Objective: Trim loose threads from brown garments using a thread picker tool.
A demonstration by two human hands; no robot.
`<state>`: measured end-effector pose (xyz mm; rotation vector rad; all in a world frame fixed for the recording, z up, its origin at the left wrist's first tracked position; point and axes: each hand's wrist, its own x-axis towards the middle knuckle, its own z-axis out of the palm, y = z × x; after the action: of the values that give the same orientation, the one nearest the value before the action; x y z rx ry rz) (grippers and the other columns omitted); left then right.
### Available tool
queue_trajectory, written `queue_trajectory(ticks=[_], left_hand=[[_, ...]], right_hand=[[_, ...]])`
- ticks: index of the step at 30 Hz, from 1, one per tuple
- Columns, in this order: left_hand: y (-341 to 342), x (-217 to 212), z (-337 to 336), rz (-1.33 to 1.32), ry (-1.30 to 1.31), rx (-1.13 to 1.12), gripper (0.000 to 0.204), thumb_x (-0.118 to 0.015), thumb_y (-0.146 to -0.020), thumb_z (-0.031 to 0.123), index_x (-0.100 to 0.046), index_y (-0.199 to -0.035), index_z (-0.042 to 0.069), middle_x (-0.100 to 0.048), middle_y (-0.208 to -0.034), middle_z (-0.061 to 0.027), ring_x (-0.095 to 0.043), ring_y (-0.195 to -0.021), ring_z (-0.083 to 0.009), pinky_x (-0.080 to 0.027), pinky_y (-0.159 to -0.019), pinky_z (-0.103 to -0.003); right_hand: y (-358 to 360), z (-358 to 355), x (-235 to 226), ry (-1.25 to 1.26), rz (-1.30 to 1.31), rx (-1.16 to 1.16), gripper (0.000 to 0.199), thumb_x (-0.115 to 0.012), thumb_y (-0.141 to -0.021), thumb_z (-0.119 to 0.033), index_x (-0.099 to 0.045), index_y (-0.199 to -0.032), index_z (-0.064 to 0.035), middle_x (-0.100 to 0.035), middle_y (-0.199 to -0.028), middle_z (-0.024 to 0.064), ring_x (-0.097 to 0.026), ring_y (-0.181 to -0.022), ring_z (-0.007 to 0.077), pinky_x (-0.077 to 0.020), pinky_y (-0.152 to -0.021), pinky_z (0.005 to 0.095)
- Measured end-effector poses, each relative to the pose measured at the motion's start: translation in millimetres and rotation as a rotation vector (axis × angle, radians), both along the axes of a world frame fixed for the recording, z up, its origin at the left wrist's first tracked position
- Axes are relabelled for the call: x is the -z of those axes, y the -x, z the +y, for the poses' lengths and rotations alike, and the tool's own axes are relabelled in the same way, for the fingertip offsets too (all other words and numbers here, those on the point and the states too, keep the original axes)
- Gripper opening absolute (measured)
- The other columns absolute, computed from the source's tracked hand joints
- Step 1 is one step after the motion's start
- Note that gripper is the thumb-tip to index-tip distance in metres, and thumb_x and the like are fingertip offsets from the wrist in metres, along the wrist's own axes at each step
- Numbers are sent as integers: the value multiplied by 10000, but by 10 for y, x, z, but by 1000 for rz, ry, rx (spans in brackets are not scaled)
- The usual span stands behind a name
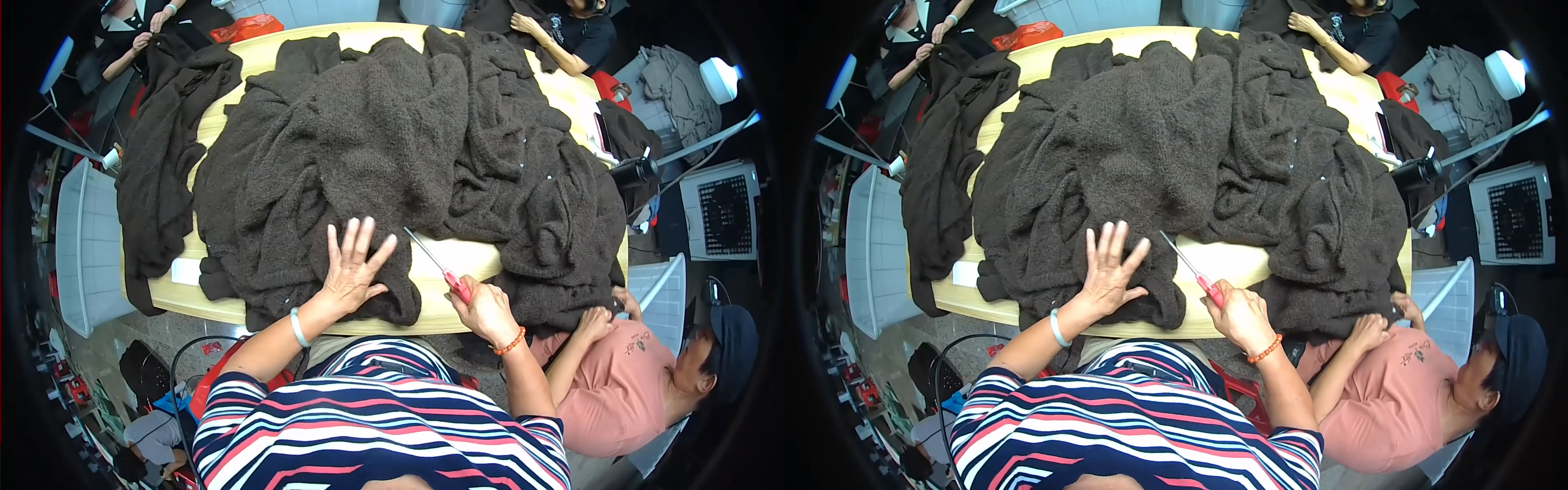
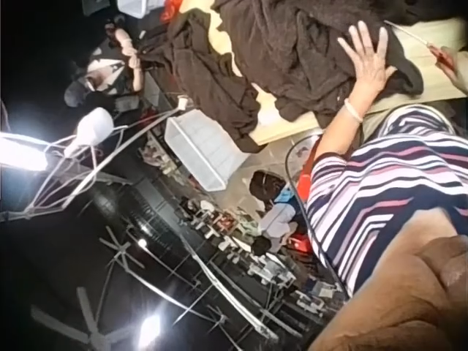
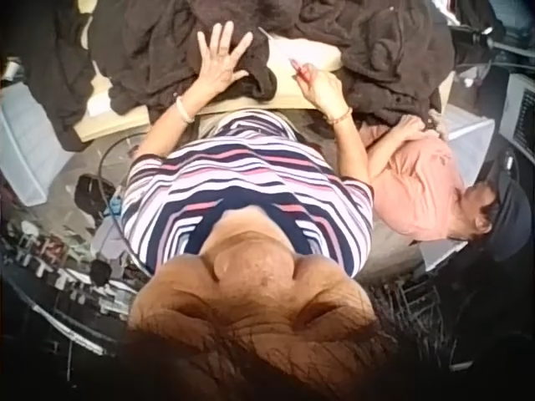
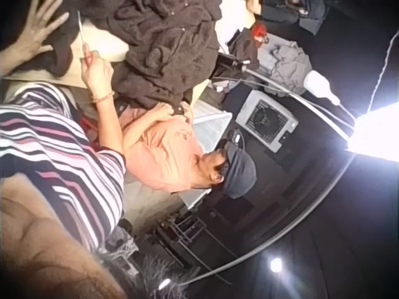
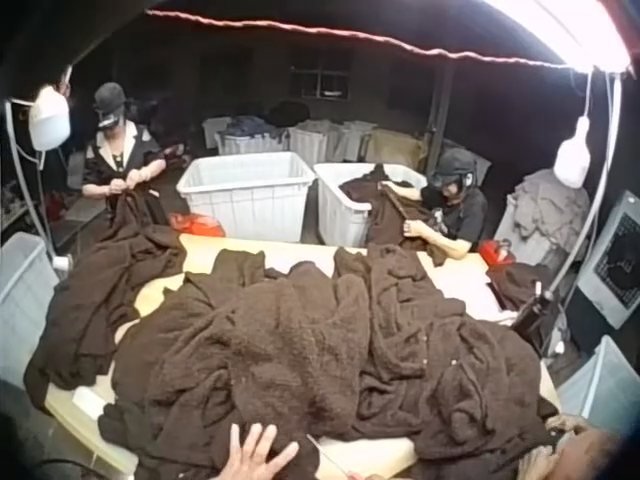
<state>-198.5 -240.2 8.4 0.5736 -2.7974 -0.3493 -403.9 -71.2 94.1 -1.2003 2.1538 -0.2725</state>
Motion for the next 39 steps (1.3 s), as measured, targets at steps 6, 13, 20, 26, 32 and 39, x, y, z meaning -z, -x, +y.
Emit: queue_trajectory(ticks=[6, 13, 20, 26, 32, 39], left_hand=[[192, 53, -261, -216, 243, -9, 691, -609, -769, 142, -383, -1421, 115, -327, -1422, -198, -225, -1388, -383, -168, -1067, -689], [240, -143, -660, 277, -291, -75, 293, -514, -669, -56, -594, -939, 27, -550, -854, -156, -569, -827, -386, -497, -726, -416], [251, -1553, -451, 668, -1003, 177, 243, -697, -854, 212, -549, -881, 22, -531, -859, -30, -492, -816, -141, -401, -708, -273], [-67, -2026, -111, 370, -1341, 977, 114, -699, -773, 60, -732, -858, -8, -659, -810, -154, -630, -667, -261, -483, -583, -306], [454, -2312, 126, 243, -1235, 1316, 220, -559, -836, -8, -643, -1017, -100, -599, -952, -210, -605, -843, -342, -507, -726, -401], [1169, -2069, 418, 678, -896, 1203, 252, -614, -814, 4, -632, -1062, -38, -547, -1035, -196, -553, -1044, -358, -473, -870, -407]], right_hand=[[-15, 35, 16, 33, 7, -5, 264, -625, -873, -319, -590, -909, -59, -638, -741, 219, -642, -755, 409, -505, -684, 470], [26, 139, 136, 80, 52, -11, 272, -639, -855, -340, -617, -990, -105, -669, -798, 184, -658, -779, 383, -519, -697, 480], [-272, 55, 281, 100, -80, -197, 270, -650, -801, -257, -626, -956, -37, -668, -798, 195, -666, -842, 354, -506, -764, 474], [-248, -156, 788, 805, -379, -267, 377, -575, -884, -248, -539, -1196, -39, -634, -1063, 117, -574, -1106, 265, -430, -954, 381], [-190, -57, 1122, 906, -643, 150, 408, -493, -973, -248, -476, -1331, -54, -611, -1221, 92, -540, -1094, 217, -395, -954, 339], [1517, 2494, 872, 739, -381, 522, 347, -491, -961, -284, -532, -1216, -52, -646, -1107, 121, -580, -883, 218, -437, -749, 329]])
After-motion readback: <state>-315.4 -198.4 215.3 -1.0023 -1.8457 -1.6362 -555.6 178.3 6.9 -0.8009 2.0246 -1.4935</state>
